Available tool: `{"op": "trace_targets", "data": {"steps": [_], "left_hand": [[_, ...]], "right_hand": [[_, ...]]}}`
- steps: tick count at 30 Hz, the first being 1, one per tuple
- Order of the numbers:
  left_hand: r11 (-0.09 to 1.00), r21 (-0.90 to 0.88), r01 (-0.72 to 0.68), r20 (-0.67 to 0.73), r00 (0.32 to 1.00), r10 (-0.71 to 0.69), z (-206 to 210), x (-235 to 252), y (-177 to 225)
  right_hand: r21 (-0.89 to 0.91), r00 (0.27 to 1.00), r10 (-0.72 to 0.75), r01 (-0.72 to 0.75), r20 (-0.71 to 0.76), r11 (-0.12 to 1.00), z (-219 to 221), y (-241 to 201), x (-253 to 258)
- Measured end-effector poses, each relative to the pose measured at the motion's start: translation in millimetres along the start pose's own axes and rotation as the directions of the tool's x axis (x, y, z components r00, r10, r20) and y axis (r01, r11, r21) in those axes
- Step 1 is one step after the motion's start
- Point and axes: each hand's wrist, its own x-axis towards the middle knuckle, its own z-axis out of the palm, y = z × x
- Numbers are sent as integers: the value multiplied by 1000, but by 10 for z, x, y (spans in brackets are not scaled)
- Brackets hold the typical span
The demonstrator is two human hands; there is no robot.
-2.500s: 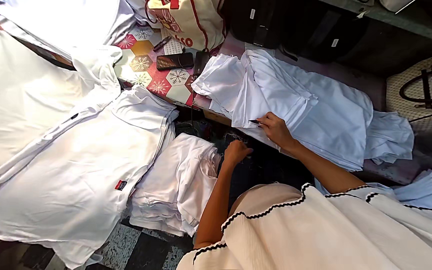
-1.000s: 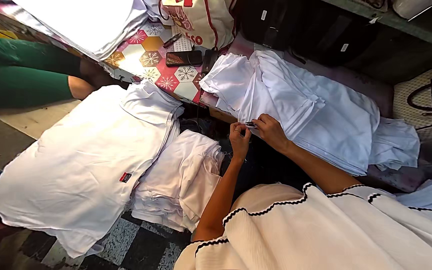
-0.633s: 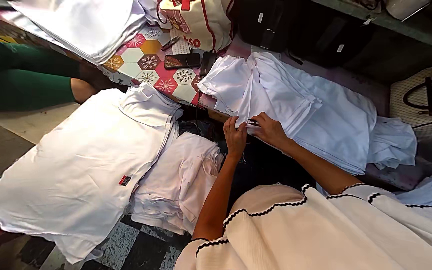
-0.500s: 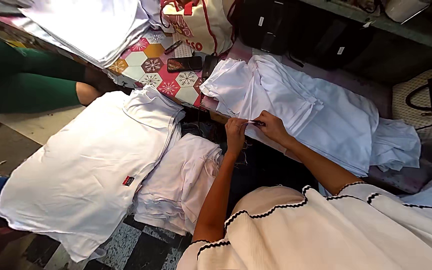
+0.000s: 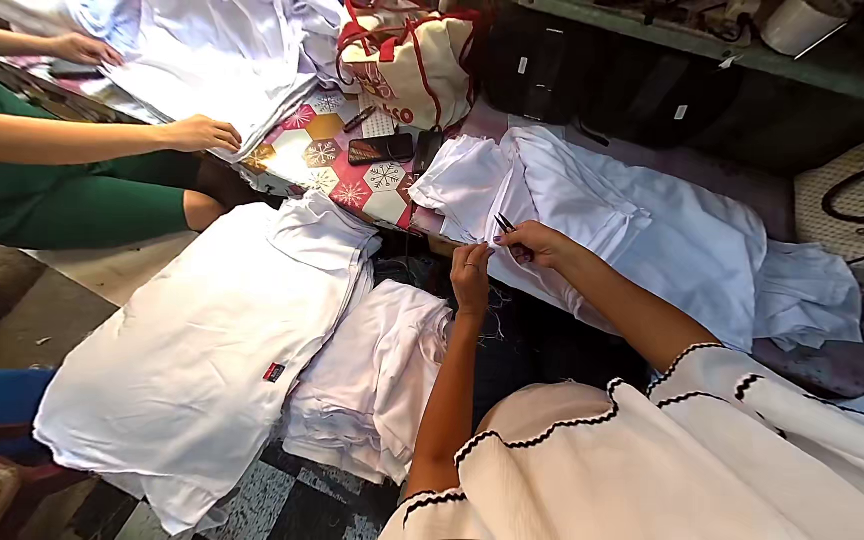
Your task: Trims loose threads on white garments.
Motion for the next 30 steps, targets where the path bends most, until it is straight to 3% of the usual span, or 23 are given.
{"op": "trace_targets", "data": {"steps": [3, 6, 11, 14, 20, 30], "left_hand": [[998, 58, 19, 72, 997, -23, -69, -1, -52], [977, 64, 202, 133, 969, -209, -111, -54, -55], [876, -11, 483, 252, 849, -465, -237, -81, 9], [818, -69, 571, 301, 794, -528, -304, -158, 7], [798, -134, 587, 293, 793, -534, -328, -156, 93], [804, -130, 581, 273, 800, -534, -342, -195, 92]], "right_hand": [[40, 1000, -8, 7, 29, 999, 26, 28, 48], [79, 998, -41, 37, 48, 996, 59, 108, 72], [-215, 983, -169, 149, -76, 965, 136, 37, -226], [-368, 989, -147, 127, -26, 921, 138, -28, -452], [-620, 998, -41, 59, 43, 783, 176, 236, -167], [-661, 997, -76, 50, -11, 748, 281, 266, -4]]}}
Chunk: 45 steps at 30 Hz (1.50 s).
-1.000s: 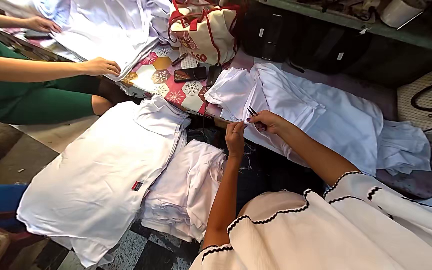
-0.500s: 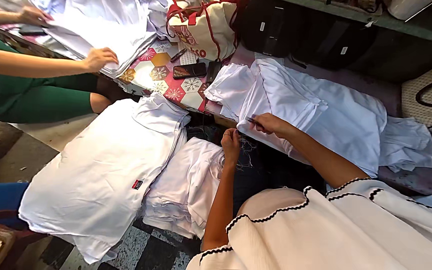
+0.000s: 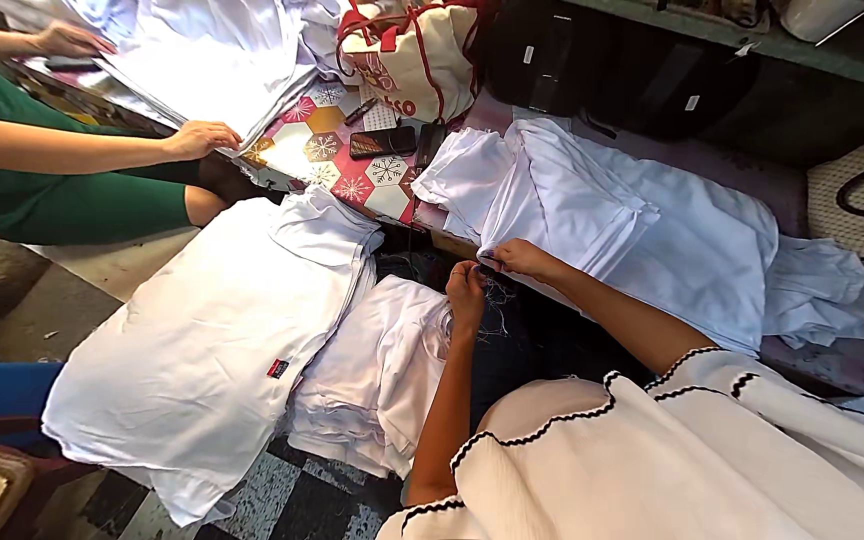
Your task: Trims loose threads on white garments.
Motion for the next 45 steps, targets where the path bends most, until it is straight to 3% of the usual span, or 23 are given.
{"op": "trace_targets", "data": {"steps": [4, 7, 9, 13, 19, 34, 36, 38, 39, 40, 43, 45], "left_hand": [[993, -49, 108, -122, 986, -113, 31, -48, -87], [977, -96, 192, -46, 979, -198, 98, 22, -84], [990, -28, 138, -30, 990, -139, 157, 67, -145], [995, 98, 23, 23, 999, -26, 85, 90, -294], [1000, -13, -7, 106, 994, 8, -23, -60, -105], [989, -126, 78, 205, 978, -51, -133, -247, 9], [992, -24, 121, 258, 960, -111, -180, -239, 23], [947, 252, 198, 409, 865, -290, -285, -161, 129], [898, 389, 205, 448, 810, -379, -324, -101, 207], [864, 466, 193, 441, 795, -416, -340, -49, 275], [907, 409, 99, 244, 946, -214, -238, 65, 378], [925, 376, -50, 134, 991, -1, -77, 182, 396]], "right_hand": [[47, 999, -47, 48, -20, 998, -128, 18, -151], [-2, 976, -189, 190, -109, 982, -176, 35, -186], [2, 967, -218, 220, -131, 976, -156, -1, -206], [45, 995, -101, 101, 6, 994, -228, -82, -265], [-25, 995, 64, -62, 75, 998, -245, 24, -147], [-3, 989, 95, -95, 117, 995, -182, -160, -23], [7, 993, 70, -71, 91, 997, -159, -48, 15], [32, 997, 38, -40, 65, 999, -193, 62, -6], [52, 998, 29, -32, 58, 998, -227, 94, -42], [73, 999, 24, -27, 48, 997, -268, 115, -87], [118, 1000, 20, -22, 17, 993, -356, 139, -206], [131, 1000, 17, -15, -12, 991, -380, 135, -253]]}}
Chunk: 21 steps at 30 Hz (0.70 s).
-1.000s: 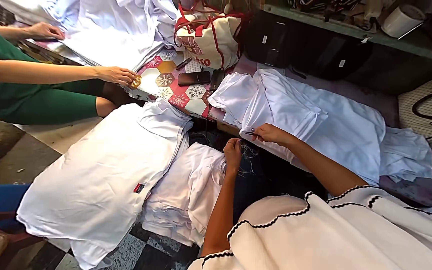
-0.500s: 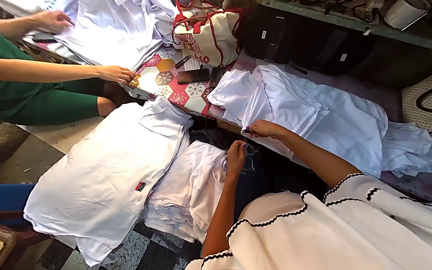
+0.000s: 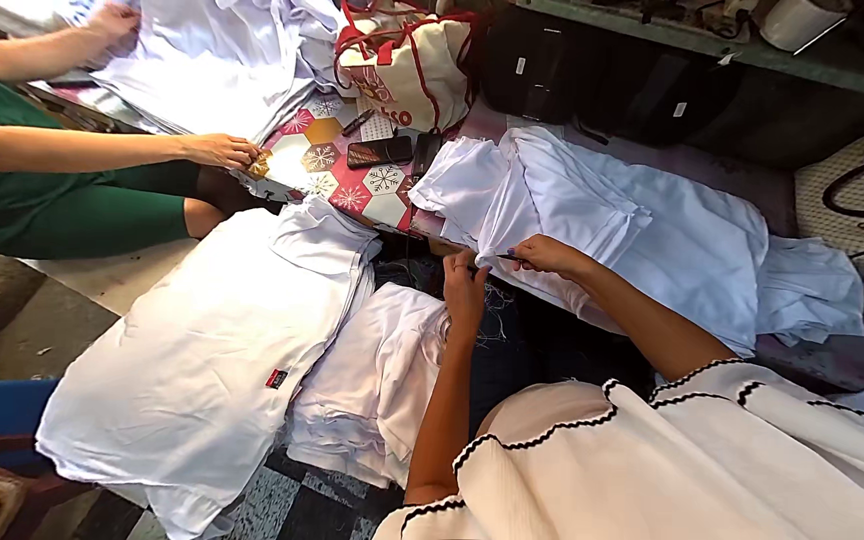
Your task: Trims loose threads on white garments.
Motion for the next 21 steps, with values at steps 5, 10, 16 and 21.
{"op": "trace_targets", "data": {"steps": [5, 10, 16, 21], "left_hand": [[961, 98, -258, -34, 964, 263, 129, 171, -89], [994, 96, -57, 137, 990, 44, -94, -173, -499], [888, 404, 218, 428, 813, -394, -669, -365, -182], [664, -512, -545, -136, 815, 564, -1451, -610, 1131]], "right_hand": [[23, 999, 35, -35, 11, 999, -35, -101, -35], [-3, 1000, -5, 5, 15, 1000, -46, 21, -12], [-407, 855, -454, 333, -250, 851, 241, -67, 152], [-345, 768, -582, 488, -268, 802, 248, -37, 254]]}}
